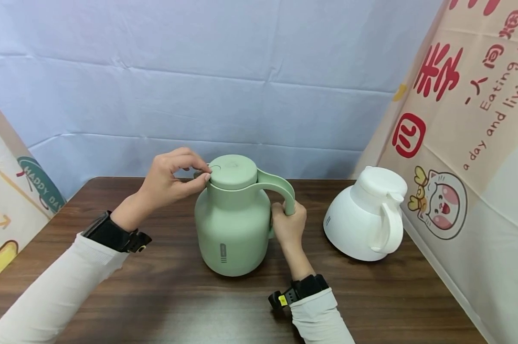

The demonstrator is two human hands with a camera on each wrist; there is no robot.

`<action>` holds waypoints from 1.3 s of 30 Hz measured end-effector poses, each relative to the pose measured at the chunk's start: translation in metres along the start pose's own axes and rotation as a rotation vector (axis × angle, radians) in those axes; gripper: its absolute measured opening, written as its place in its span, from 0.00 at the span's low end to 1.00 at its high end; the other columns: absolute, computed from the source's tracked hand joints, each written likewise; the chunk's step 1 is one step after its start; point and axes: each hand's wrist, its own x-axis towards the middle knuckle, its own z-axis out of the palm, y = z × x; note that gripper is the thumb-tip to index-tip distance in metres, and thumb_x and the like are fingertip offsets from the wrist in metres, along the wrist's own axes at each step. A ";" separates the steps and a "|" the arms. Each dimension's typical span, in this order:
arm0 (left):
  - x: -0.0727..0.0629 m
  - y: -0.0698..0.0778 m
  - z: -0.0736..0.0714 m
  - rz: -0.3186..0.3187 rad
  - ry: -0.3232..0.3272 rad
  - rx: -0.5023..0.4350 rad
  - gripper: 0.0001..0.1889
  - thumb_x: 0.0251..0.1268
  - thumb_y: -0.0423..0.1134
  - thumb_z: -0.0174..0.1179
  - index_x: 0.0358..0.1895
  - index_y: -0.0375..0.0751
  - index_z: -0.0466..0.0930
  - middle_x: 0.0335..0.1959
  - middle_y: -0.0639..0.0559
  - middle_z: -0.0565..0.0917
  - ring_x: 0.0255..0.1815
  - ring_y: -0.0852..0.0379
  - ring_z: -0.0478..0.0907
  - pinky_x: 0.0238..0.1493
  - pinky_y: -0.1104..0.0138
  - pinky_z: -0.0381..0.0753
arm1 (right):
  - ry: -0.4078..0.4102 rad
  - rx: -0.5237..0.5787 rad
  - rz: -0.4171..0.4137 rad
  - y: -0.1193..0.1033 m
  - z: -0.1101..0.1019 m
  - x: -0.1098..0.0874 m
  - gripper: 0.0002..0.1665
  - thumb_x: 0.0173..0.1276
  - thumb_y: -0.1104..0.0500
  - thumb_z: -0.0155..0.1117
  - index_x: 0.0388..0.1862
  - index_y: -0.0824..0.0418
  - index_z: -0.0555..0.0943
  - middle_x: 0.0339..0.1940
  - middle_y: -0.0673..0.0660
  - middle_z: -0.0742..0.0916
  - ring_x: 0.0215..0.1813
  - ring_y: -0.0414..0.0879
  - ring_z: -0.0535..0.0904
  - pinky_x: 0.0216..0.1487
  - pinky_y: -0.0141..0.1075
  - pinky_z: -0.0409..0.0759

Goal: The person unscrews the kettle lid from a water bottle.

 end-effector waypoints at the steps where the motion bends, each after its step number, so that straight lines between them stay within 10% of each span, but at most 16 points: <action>1: 0.000 0.001 0.000 0.005 0.002 0.000 0.02 0.52 0.33 0.62 0.29 0.42 0.84 0.29 0.55 0.80 0.30 0.60 0.73 0.31 0.67 0.70 | -0.002 0.000 -0.001 0.000 0.000 0.000 0.24 0.57 0.76 0.49 0.08 0.64 0.53 0.06 0.48 0.56 0.11 0.38 0.46 0.18 0.31 0.50; 20: -0.008 0.017 0.016 0.169 0.134 0.101 0.06 0.60 0.36 0.59 0.27 0.39 0.78 0.30 0.48 0.76 0.23 0.59 0.67 0.22 0.70 0.67 | -0.003 -0.008 -0.008 0.000 0.000 0.000 0.25 0.57 0.77 0.48 0.09 0.60 0.52 0.08 0.49 0.55 0.12 0.38 0.45 0.19 0.32 0.48; 39: 0.002 0.029 0.019 0.268 0.025 0.053 0.06 0.47 0.29 0.64 0.31 0.37 0.82 0.32 0.49 0.80 0.33 0.55 0.76 0.37 0.64 0.74 | 0.008 -0.013 0.002 -0.002 0.002 0.001 0.24 0.57 0.76 0.49 0.08 0.61 0.55 0.05 0.47 0.61 0.09 0.39 0.54 0.17 0.32 0.55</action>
